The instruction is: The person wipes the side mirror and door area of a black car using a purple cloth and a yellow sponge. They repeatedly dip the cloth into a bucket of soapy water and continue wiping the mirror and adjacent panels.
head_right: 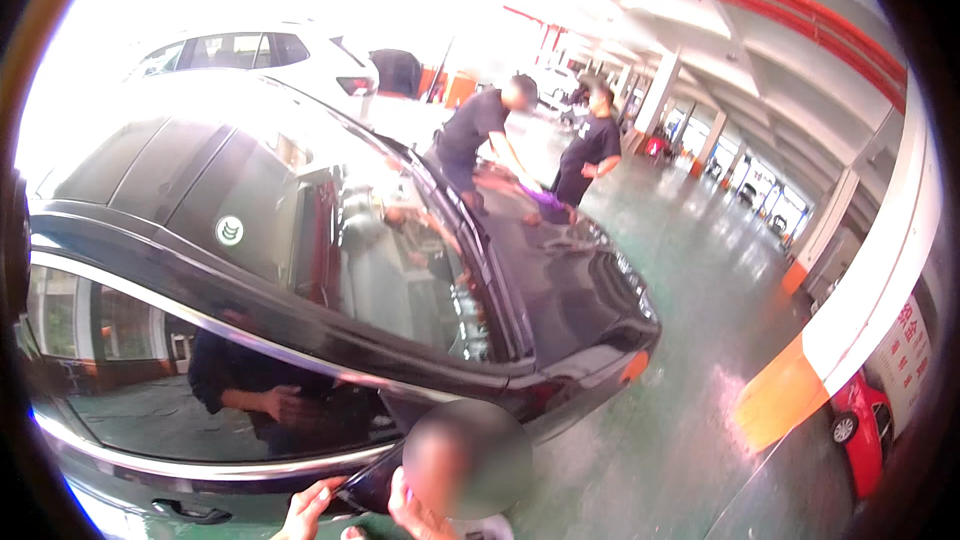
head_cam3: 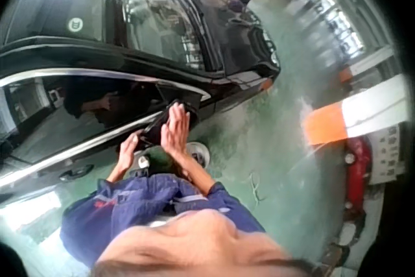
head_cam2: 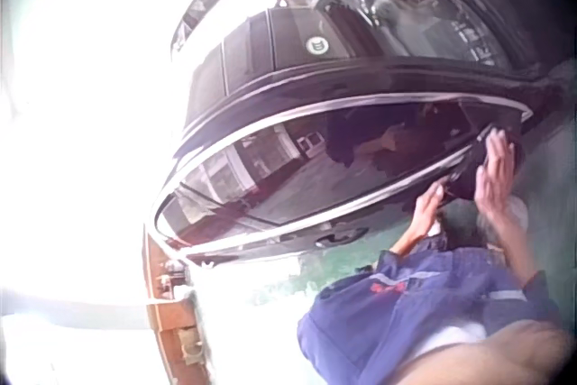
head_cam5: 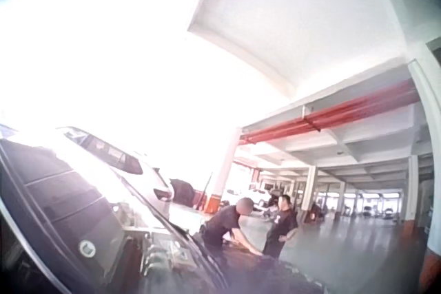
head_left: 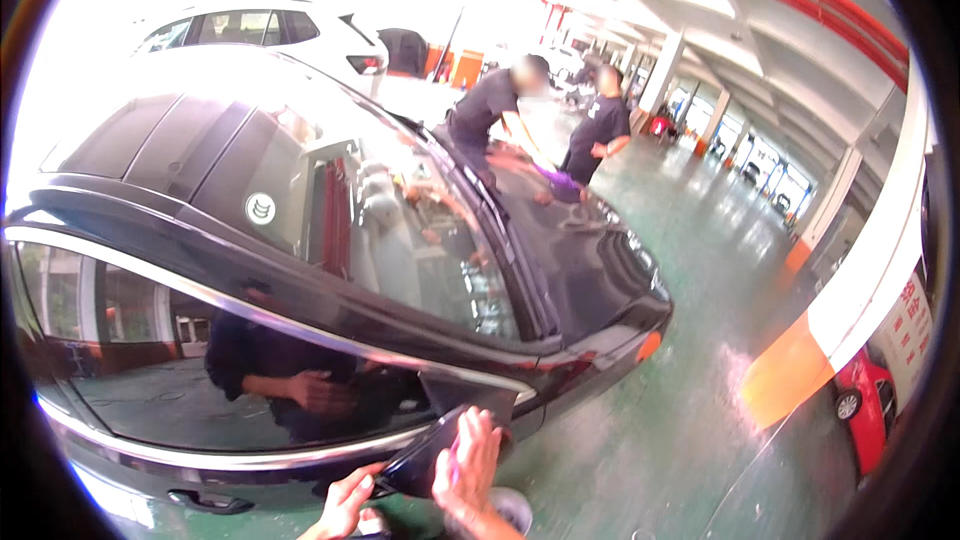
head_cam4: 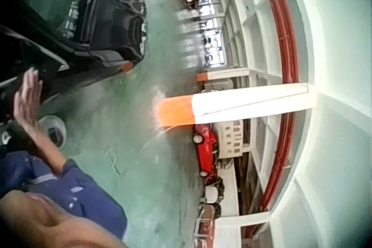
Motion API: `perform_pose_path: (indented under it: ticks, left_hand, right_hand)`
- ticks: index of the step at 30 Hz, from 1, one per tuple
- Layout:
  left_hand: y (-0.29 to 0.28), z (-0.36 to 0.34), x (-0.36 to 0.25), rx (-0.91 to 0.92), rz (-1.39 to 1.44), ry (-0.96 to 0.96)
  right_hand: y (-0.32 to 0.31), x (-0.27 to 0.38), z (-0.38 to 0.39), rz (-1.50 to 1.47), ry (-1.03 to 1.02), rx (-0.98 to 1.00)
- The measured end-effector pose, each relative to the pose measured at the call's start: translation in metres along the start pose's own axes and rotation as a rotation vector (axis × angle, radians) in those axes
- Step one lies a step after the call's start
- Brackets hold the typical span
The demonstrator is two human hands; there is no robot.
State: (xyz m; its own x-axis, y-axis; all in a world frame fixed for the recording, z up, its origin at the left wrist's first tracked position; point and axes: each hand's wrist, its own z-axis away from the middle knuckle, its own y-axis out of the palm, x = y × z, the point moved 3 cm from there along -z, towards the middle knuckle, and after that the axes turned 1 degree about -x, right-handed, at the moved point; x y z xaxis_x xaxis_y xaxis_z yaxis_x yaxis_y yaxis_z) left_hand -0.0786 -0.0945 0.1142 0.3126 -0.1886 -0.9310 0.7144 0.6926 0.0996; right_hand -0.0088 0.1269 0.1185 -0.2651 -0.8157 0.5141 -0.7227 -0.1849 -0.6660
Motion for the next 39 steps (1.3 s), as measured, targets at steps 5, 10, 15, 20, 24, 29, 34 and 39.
perform_pose_path:
  ticks: [5, 10, 15, 20, 24, 29, 34, 39]
  left_hand:
    - [0.007, -0.021, -0.008, 0.034, 0.043, 0.092]
    - [0.003, -0.019, -0.003, 0.048, -0.031, -0.015]
    - [-0.003, -0.026, 0.026, 0.007, 0.086, 0.011]
    - [-0.005, -0.072, 0.039, 0.142, 0.213, 0.193]
    - [0.001, -0.072, 0.046, 0.147, 0.280, 0.155]
    - [0.000, -0.060, 0.053, 0.034, 0.319, 0.235]
    - [-0.001, -0.026, 0.073, -0.211, 0.375, 0.258]
    - [0.005, 0.011, 0.097, -0.379, 0.385, 0.237]
  right_hand:
    - [0.020, -0.002, 0.028, 0.062, -0.105, 0.036]
    - [0.001, -0.007, -0.004, 0.056, 0.059, -0.004]
    - [0.007, -0.010, 0.016, 0.029, -0.097, 0.004]
    - [0.012, -0.008, 0.025, 0.058, -0.087, 0.011]
    - [0.011, -0.036, 0.025, 0.066, -0.286, 0.109]
    - [0.019, -0.041, 0.019, 0.033, -0.361, 0.128]
    - [0.015, -0.051, 0.026, 0.127, -0.741, 0.235]
    - [0.017, -0.048, 0.031, 0.197, -0.877, 0.268]
